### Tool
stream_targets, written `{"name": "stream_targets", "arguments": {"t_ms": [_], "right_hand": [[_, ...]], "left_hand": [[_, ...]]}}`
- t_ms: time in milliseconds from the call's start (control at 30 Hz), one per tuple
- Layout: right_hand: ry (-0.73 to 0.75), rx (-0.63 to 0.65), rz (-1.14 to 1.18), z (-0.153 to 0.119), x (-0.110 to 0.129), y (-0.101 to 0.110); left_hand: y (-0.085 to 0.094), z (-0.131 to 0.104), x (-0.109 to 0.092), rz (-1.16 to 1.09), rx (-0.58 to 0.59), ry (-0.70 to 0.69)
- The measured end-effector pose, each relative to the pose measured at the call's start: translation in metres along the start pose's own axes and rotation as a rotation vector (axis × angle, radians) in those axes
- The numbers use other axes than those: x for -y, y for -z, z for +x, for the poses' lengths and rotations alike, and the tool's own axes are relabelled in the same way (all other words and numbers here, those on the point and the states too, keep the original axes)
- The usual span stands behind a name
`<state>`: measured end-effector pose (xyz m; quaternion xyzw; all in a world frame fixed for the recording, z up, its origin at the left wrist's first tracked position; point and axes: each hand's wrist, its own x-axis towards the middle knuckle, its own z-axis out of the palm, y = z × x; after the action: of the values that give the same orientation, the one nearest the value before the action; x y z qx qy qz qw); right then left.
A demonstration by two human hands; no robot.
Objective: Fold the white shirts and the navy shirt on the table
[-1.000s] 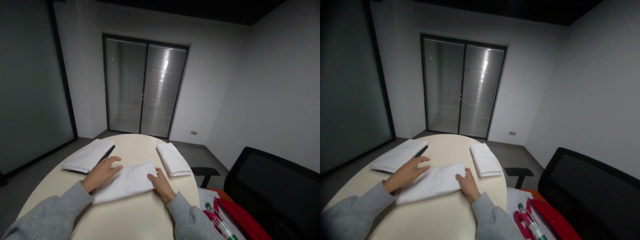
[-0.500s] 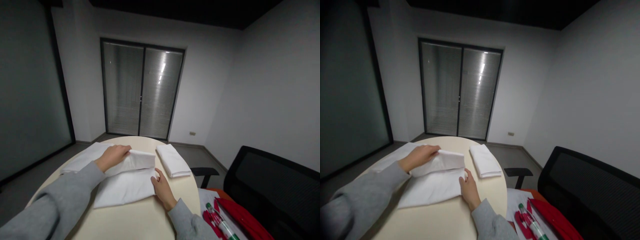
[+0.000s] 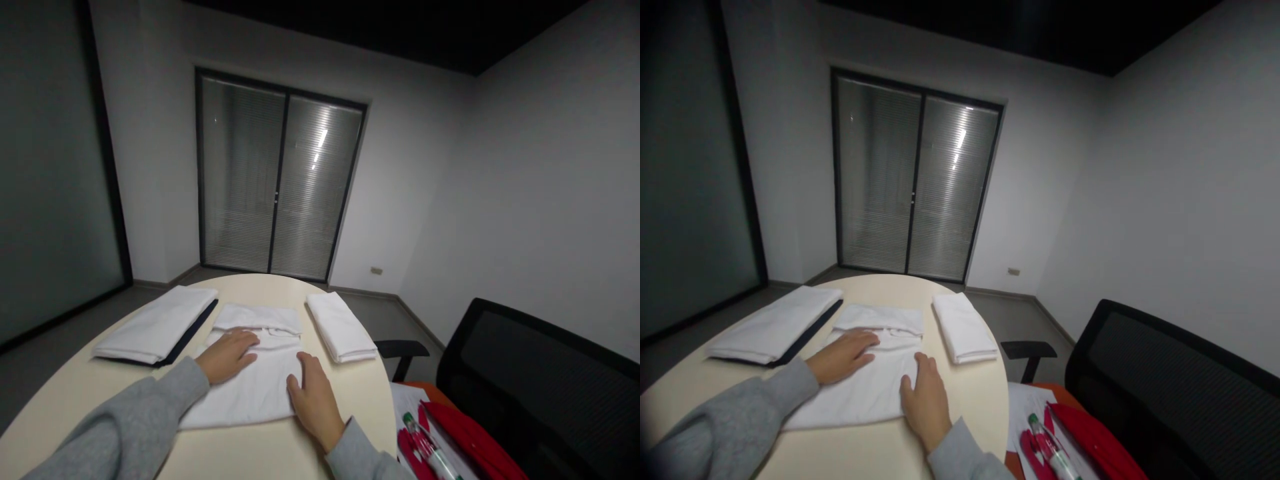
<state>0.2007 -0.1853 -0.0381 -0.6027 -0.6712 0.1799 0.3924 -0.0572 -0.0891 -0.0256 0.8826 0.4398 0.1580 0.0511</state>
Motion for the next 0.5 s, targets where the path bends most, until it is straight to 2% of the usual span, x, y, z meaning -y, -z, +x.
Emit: {"name": "stream_targets", "arguments": {"t_ms": [100, 233, 400, 500], "right_hand": [[0.046, -0.028, -0.043, 0.004, -0.001, -0.001], [-0.06, 0.001, 0.219, 0.024, -0.012, -0.004], [-0.151, 0.028, 0.379, 0.041, -0.022, -0.009], [-0.116, 0.082, 0.43, 0.035, -0.015, -0.003]], "left_hand": [[-0.001, -0.006, -0.001, 0.058, -0.016, 0.014], [0.013, -0.01, -0.006, 0.087, -0.016, 0.06], [0.025, -0.011, -0.004, -0.028, 0.157, 0.184], [0.04, -0.012, -0.012, -0.048, 0.216, 0.182]]}}
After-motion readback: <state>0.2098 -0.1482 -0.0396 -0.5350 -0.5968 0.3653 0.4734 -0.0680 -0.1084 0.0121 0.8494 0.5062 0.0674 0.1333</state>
